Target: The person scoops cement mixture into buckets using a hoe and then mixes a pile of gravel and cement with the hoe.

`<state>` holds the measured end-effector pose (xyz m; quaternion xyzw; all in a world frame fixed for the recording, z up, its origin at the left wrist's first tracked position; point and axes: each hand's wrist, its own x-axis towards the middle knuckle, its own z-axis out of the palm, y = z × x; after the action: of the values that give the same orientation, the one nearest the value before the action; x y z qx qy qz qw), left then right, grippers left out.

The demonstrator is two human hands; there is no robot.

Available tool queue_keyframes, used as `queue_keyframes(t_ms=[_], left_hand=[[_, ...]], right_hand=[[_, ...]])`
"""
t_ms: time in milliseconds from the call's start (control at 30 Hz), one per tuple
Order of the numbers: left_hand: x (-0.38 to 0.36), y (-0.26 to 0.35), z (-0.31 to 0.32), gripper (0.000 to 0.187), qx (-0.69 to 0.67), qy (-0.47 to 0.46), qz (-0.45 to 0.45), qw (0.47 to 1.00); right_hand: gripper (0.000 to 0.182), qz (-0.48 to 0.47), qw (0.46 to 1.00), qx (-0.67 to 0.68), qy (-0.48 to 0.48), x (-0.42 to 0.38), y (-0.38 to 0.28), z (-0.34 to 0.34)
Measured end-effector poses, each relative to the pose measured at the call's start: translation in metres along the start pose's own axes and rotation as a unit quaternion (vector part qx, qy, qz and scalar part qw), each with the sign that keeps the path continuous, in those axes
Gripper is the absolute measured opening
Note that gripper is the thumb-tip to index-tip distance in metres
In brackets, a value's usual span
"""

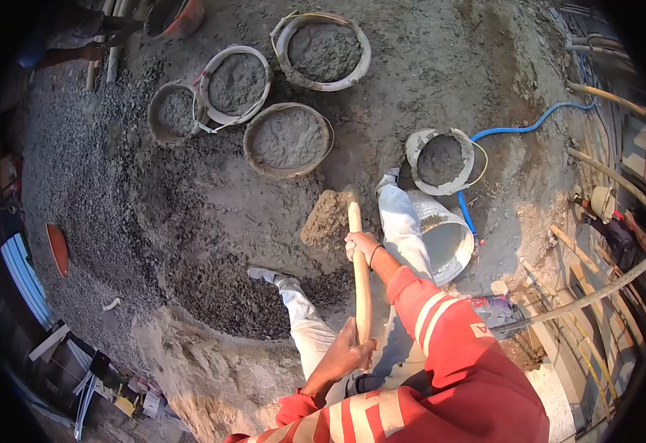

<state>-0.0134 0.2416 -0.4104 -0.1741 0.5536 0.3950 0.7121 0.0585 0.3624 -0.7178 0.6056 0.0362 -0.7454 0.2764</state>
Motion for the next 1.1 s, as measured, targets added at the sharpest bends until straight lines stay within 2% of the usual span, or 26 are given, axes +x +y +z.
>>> queue_keyframes(t_ms=[67,200,233,267,367,400,433,500,567,633,700,767,867,933,967,1033,1100], left_hand=[[-0.012,0.001,0.006,0.036,0.073,-0.015,0.029,0.997],[-0.033,0.013,0.007,0.044,0.126,-0.073,0.034,0.989],[-0.037,0.017,0.007,0.047,0.186,-0.066,0.091,0.976],[-0.038,0.02,0.005,0.051,0.244,-0.059,0.146,0.957],[-0.035,0.016,-0.005,0.055,0.339,-0.075,0.113,0.931],[-0.027,0.002,-0.011,0.051,0.387,-0.043,0.149,0.909],[-0.015,-0.003,-0.019,0.051,0.389,-0.043,0.145,0.909],[0.02,-0.007,-0.035,0.044,0.517,0.089,0.125,0.842],[0.094,-0.018,-0.056,0.037,0.561,0.226,0.109,0.789],[0.146,0.017,-0.064,0.034,0.584,0.259,0.162,0.753],[0.174,0.066,-0.07,0.034,0.606,0.215,0.186,0.743],[0.168,0.102,-0.059,0.033,0.61,0.226,0.198,0.734],[0.129,0.148,-0.034,0.035,0.617,0.235,0.275,0.699],[0.085,0.173,-0.01,0.037,0.623,0.218,0.279,0.697],[0.065,0.18,0.001,0.037,0.619,0.22,0.294,0.694],[0.03,0.183,0.016,0.041,0.598,0.217,0.328,0.699],[-0.015,0.19,0.025,0.044,0.548,0.174,0.344,0.742]], right_hand=[[0.018,-0.064,0.997,0.04,-0.006,-0.038,-0.012,0.004],[0.019,-0.173,0.974,0.138,-0.054,-0.111,-0.038,-0.003],[0.018,-0.199,0.964,0.161,-0.074,-0.13,-0.044,-0.002],[0.018,-0.243,0.954,0.169,-0.041,-0.151,-0.046,-0.001],[0.015,-0.336,0.919,0.207,0.01,-0.2,-0.044,-0.002],[0.014,-0.361,0.905,0.224,0.02,-0.206,-0.04,-0.004],[0.014,-0.386,0.89,0.241,0.031,-0.208,-0.037,-0.009],[0.016,-0.413,0.868,0.244,0.129,-0.194,-0.038,-0.01],[0.022,-0.379,0.868,0.284,0.148,-0.159,-0.064,-0.02],[0.022,-0.392,0.845,0.34,0.13,-0.128,-0.102,-0.032],[0.023,-0.402,0.818,0.369,0.184,-0.13,-0.146,-0.033],[0.029,-0.415,0.823,0.37,0.117,-0.153,-0.165,-0.041],[0.035,-0.404,0.834,0.35,0.138,-0.195,-0.185,-0.049],[0.032,-0.397,0.842,0.352,0.094,-0.226,-0.187,-0.055],[0.032,-0.42,0.845,0.313,0.11,-0.233,-0.188,-0.061],[0.033,-0.41,0.856,0.289,0.124,-0.252,-0.194,-0.066],[0.03,-0.425,0.864,0.241,0.127,-0.281,-0.192,-0.051]])
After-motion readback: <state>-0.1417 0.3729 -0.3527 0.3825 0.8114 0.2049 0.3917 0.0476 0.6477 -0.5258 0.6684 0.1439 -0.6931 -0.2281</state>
